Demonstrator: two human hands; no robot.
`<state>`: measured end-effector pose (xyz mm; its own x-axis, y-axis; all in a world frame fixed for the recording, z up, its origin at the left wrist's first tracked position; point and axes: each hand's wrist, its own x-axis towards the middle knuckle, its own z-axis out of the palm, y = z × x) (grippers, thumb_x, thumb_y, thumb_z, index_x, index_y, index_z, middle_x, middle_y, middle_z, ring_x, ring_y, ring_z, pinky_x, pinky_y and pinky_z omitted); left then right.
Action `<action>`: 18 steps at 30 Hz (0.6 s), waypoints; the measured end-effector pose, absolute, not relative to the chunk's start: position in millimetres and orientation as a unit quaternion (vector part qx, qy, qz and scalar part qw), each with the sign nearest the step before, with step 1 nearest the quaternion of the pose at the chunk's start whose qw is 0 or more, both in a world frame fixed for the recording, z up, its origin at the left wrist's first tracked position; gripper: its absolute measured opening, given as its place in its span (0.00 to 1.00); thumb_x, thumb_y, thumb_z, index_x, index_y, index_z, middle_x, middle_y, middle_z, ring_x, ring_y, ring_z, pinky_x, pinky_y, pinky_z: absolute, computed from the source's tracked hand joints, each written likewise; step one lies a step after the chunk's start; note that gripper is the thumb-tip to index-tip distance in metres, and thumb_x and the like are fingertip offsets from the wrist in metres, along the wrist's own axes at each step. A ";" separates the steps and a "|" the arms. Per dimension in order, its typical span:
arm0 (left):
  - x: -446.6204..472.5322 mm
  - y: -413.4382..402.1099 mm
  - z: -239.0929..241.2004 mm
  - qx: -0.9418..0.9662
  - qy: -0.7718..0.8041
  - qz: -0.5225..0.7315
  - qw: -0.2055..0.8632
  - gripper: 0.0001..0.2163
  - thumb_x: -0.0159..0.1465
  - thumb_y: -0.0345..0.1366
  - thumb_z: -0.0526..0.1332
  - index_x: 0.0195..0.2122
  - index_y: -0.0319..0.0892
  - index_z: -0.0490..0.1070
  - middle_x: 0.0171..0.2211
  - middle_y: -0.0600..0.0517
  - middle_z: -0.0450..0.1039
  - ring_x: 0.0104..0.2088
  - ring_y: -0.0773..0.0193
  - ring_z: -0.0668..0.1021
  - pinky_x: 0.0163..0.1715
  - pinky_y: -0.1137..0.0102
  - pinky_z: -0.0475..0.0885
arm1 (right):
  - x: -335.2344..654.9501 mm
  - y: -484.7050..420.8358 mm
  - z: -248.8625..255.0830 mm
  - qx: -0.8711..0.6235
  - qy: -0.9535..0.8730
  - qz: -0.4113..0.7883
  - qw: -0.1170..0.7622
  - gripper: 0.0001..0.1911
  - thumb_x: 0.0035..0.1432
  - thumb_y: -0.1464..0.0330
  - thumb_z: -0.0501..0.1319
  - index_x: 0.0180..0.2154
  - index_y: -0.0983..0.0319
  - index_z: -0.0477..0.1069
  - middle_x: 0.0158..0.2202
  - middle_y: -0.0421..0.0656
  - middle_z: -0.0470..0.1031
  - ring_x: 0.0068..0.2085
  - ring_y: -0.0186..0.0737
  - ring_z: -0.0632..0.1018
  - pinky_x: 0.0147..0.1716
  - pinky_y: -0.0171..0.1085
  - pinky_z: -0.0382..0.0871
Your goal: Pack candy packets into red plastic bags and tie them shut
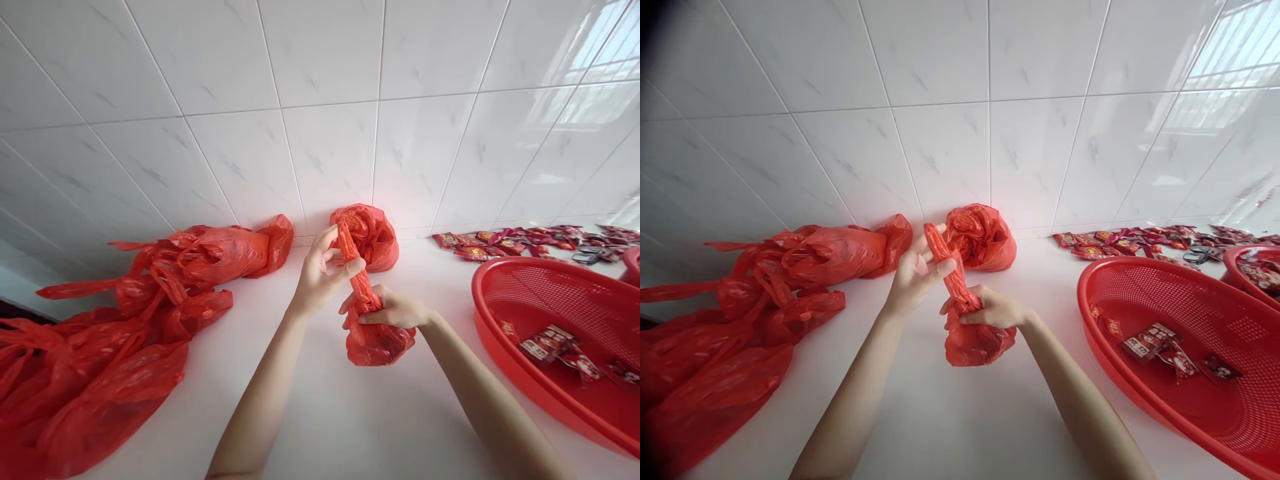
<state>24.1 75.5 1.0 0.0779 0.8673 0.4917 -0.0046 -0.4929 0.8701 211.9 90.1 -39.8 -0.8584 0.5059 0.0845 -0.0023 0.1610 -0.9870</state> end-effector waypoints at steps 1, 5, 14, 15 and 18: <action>23.5 74.6 0.8 0.626 0.345 0.578 0.392 0.33 0.54 0.50 0.74 0.60 0.48 0.70 0.63 0.40 0.66 0.51 0.51 0.79 0.47 0.61 0.77 | 214.0 90.7 -38.9 -0.175 -0.738 0.618 0.208 0.10 0.61 0.66 0.65 0.42 0.65 0.79 0.43 0.50 0.84 0.43 0.43 0.83 0.44 0.43 0.78; 21.6 68.2 -4.9 0.627 0.327 0.501 0.499 0.43 0.49 0.57 0.75 0.64 0.47 0.66 0.60 0.37 0.71 0.50 0.47 0.80 0.46 0.59 0.78 | 219.6 91.7 -35.3 -0.189 -0.748 0.591 0.235 0.11 0.61 0.63 0.67 0.41 0.64 0.80 0.42 0.48 0.84 0.45 0.45 0.82 0.48 0.45 0.77; 24.4 33.4 -27.6 0.643 0.375 0.432 0.508 0.20 0.66 0.55 0.62 0.44 0.44 0.82 0.33 0.46 0.81 0.38 0.55 0.83 0.43 0.60 0.79 | 208.2 84.3 -38.1 -0.212 -0.790 0.550 0.170 0.14 0.57 0.60 0.69 0.40 0.64 0.80 0.41 0.47 0.82 0.42 0.46 0.82 0.43 0.43 0.78; 20.4 28.1 -25.3 0.639 0.387 0.443 0.495 0.20 0.67 0.55 0.61 0.43 0.43 0.82 0.33 0.46 0.82 0.39 0.54 0.83 0.44 0.60 0.79 | 207.8 83.0 -37.6 -0.218 -0.795 0.546 0.152 0.17 0.57 0.59 0.70 0.43 0.64 0.79 0.41 0.47 0.82 0.42 0.46 0.82 0.43 0.43 0.78; -11.3 12.9 -7.2 0.616 0.426 0.495 0.440 0.21 0.67 0.55 0.61 0.40 0.42 0.82 0.35 0.44 0.83 0.41 0.53 0.83 0.44 0.60 0.79 | 210.9 80.6 -33.4 -0.231 -0.811 0.523 0.122 0.32 0.54 0.55 0.72 0.56 0.61 0.73 0.50 0.47 0.80 0.49 0.49 0.80 0.50 0.46 0.76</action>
